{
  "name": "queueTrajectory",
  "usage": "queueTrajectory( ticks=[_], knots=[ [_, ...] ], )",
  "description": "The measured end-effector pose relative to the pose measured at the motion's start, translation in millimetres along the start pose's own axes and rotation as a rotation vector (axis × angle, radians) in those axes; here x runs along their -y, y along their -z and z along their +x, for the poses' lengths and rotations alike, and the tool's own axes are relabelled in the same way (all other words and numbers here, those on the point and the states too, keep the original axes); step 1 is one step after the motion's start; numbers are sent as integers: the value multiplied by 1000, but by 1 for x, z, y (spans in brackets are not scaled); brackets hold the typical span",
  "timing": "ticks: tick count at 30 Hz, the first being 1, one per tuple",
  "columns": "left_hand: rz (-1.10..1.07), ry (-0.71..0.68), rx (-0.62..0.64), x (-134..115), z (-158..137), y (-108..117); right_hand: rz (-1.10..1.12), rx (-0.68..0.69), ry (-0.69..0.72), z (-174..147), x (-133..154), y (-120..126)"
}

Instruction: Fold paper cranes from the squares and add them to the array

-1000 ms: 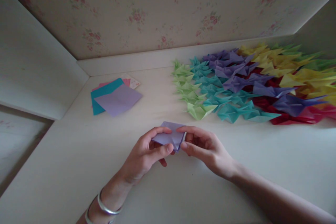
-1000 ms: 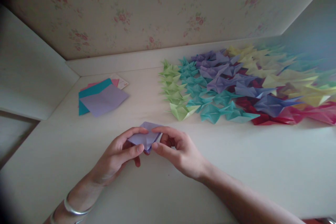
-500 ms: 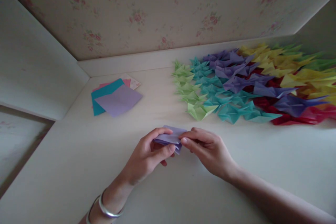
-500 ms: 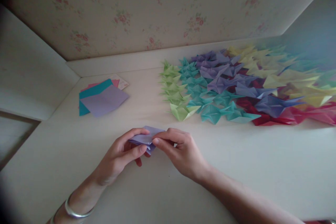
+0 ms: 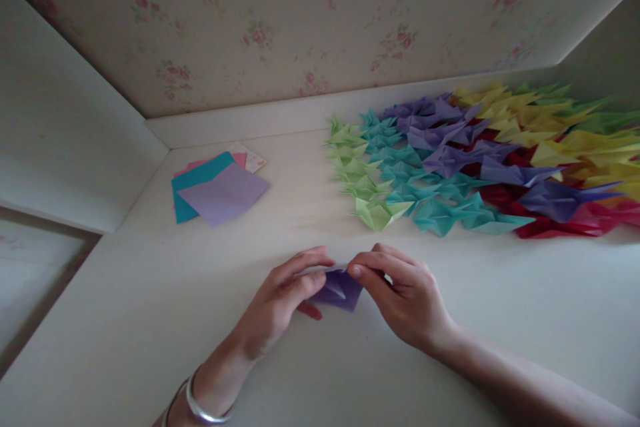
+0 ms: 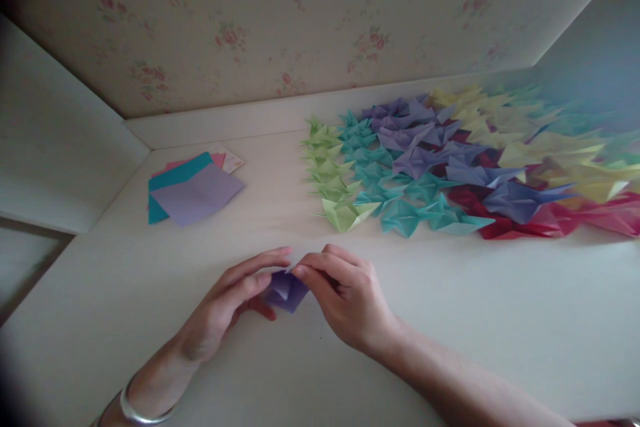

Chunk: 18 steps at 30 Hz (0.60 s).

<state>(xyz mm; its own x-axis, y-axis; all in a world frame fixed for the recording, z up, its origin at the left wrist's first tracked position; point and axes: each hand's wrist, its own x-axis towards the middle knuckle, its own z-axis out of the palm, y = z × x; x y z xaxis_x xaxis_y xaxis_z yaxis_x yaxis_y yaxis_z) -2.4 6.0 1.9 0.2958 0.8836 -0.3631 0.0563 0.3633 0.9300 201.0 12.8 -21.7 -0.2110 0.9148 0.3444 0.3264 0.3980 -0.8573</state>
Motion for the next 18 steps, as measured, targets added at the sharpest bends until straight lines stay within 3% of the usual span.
queueTrajectory(
  ticks=[9, 13, 18],
  knots=[
    [256, -249, -51, 2, 1, -4, -17, -15, -36, -1, 4, 1],
    [416, -336, -138, 2, -1, -7, -9, -32, -16, -1, 4, 0],
    [379, -445, -297, 9, -3, -8, -13, -39, 0, -2, 2, -2]
  ],
)
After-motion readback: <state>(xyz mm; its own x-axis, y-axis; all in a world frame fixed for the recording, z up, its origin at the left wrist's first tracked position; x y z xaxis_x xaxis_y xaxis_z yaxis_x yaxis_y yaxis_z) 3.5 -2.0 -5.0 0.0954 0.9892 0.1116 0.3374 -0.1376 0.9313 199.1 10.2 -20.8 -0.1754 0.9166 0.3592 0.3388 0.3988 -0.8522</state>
